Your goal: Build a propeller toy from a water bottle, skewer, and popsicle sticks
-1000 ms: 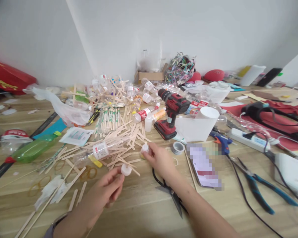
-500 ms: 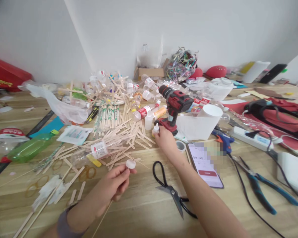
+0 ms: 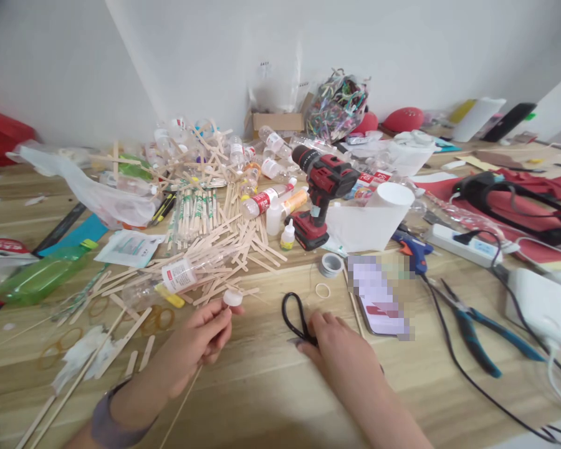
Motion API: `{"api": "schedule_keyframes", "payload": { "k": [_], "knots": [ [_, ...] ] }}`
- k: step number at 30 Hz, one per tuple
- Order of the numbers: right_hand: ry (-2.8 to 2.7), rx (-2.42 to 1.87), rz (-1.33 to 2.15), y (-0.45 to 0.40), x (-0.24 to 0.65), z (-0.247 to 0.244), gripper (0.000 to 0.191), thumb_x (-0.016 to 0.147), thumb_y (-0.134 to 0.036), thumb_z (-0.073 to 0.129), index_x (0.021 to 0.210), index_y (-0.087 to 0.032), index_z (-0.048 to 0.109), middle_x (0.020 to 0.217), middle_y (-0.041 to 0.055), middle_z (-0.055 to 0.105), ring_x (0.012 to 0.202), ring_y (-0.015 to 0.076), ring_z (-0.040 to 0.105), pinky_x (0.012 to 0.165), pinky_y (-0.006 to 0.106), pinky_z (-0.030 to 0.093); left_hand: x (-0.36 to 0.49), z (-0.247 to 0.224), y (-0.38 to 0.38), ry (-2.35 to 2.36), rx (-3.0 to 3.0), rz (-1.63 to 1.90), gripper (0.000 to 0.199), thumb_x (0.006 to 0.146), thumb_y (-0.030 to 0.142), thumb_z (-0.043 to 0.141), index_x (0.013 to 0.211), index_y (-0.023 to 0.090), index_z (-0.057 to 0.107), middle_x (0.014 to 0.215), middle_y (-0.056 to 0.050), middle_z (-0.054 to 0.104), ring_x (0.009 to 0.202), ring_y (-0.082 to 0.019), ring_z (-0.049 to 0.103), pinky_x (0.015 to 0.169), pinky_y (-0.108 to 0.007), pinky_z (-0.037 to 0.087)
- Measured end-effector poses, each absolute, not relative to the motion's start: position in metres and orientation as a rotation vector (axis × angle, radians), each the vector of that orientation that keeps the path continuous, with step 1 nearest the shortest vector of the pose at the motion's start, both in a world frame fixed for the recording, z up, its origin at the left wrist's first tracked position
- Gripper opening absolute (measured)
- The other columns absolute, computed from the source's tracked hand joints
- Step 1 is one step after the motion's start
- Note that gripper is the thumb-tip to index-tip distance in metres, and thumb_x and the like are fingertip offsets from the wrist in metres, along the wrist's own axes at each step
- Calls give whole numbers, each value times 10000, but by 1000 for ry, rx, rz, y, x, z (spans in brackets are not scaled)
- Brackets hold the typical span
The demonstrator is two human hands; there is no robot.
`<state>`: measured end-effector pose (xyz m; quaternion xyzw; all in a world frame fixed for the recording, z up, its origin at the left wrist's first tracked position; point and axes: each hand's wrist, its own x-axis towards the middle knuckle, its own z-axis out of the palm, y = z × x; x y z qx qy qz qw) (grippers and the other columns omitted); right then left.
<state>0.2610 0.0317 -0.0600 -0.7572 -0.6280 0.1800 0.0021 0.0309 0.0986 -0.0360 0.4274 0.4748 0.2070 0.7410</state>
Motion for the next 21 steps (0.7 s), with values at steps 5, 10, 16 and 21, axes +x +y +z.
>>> {"api": "schedule_keyframes", "payload": {
  "k": [5,10,16,21],
  "knots": [
    [-2096,-2172,781,18,255,-56,86,828,-133,593,877,-201,608,958,93,690,902,260,673,747,333,485,35,-36,101,1030,954,424,381,783,503,589,952,168,524,528,98,415,434,-49,176,423,-197,118],
    [-2170,-1994,830,29,268,-51,100,858,-188,558,786,-220,620,808,26,688,757,204,669,639,271,454,38,-37,103,1061,997,410,300,822,437,539,953,167,537,541,90,438,421,-42,205,420,-190,135],
    [-2166,-2214,83,64,309,-75,213,910,-201,470,922,-207,682,870,87,665,786,245,693,649,314,479,43,-39,106,1064,1026,373,245,905,337,418,1028,166,543,527,77,472,398,-47,210,413,-195,146],
    [-2230,-2168,41,70,315,-89,233,908,-201,455,777,-179,646,805,106,642,756,271,688,671,359,499,50,-47,111,1033,1074,354,332,918,333,413,1158,142,540,538,61,504,403,-60,243,419,-204,177]
  ]
}}
